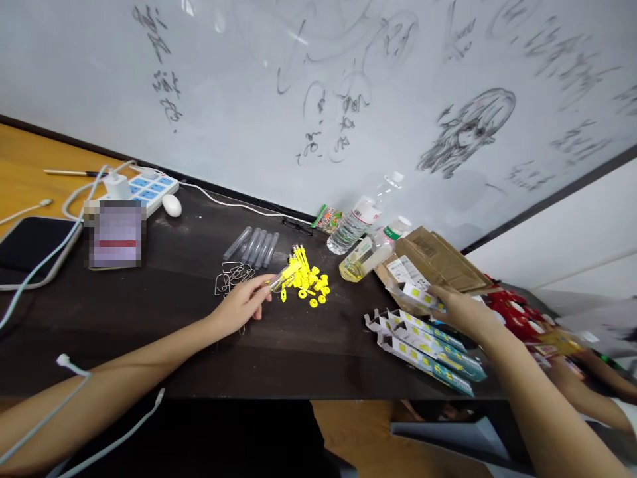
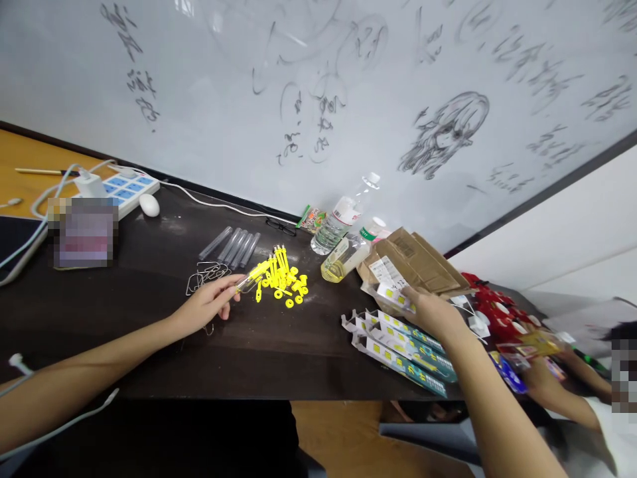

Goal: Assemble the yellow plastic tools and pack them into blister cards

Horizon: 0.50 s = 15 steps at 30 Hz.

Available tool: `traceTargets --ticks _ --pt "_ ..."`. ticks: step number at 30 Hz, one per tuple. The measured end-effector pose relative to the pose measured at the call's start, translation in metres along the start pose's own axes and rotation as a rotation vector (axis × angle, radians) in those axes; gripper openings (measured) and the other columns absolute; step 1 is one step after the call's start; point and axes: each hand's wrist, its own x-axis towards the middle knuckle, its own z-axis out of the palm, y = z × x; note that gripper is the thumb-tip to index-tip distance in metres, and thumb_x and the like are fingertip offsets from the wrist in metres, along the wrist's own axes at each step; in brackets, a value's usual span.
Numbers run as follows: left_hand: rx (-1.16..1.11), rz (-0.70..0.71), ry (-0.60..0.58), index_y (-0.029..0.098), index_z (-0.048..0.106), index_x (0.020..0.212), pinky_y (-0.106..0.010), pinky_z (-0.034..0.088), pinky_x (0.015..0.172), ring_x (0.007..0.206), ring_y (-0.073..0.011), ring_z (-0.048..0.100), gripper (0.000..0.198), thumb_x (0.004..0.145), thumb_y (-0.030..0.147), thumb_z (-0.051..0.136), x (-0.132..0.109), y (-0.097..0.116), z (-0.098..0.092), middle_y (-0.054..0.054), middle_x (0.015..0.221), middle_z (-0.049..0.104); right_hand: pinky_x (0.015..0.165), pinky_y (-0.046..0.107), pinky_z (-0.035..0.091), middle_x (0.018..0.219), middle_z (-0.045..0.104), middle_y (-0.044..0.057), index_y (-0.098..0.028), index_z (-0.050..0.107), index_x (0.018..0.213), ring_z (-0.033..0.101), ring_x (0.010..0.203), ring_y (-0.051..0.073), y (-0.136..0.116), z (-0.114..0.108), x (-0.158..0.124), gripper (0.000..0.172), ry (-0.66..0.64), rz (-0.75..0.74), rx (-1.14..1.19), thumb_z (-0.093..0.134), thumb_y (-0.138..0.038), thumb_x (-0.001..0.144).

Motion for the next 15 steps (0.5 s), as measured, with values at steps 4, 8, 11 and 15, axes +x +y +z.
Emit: traceTargets --ticks 4,8,11,15 --pt "0.291 0.203 0.095 0.022 0.054 0.128 -0.026 0.047 0.065 0.062 -0.0126 0.056 0.041 0.089 0.031 0.046 0.004 0.014 -0.023 -0.003 0.087 0.065 0.064 0.03 0.047 0.105 0.064 0.012 -0.02 0.057 0.111 0.064 0.079 0.024 -0.076 -0.04 0.0 0.038 0.111 -0.132 0.041 0.054 -0.031 0.076" --pt "0.342 0.238 0.211 0.02 0.052 0.13 -0.025 0.046 0.07 0.081 -0.0174 0.059 0.043 0.09 0.034 0.044 0.008 0.022 -0.042 -0.005 0.095 0.066 0.067 0.03 0.047 0.098 0.061 0.008 -0.02 0.053 0.113 0.061 0.08 0.022 -0.165 -0.054 0.007 0.037 0.182 -0.34 0.267 0.052 -0.028 0.076" --pt "0.313 0.258 0.293 0.018 0.053 0.129 -0.025 0.047 0.068 0.083 -0.0184 0.06 0.043 0.09 0.036 0.046 0.009 0.021 -0.044 -0.007 0.1 0.066 0.068 0.03 0.047 0.094 0.058 0.006 -0.02 0.053 0.11 0.061 0.079 0.021 -0.217 -0.047 0.011 0.033 0.225 -0.393 0.393 0.051 -0.026 0.077" --pt "0.217 0.295 0.32 0.017 0.049 0.131 -0.026 0.048 0.066 0.068 -0.014 0.058 0.044 0.091 0.035 0.043 0.005 0.016 -0.035 -0.008 0.101 0.065 0.068 0.03 0.048 0.099 0.057 0.007 -0.02 0.051 0.112 0.061 0.08 0.021 -0.258 -0.03 0.005 0.034 0.254 -0.372 0.549 0.051 -0.026 0.078"
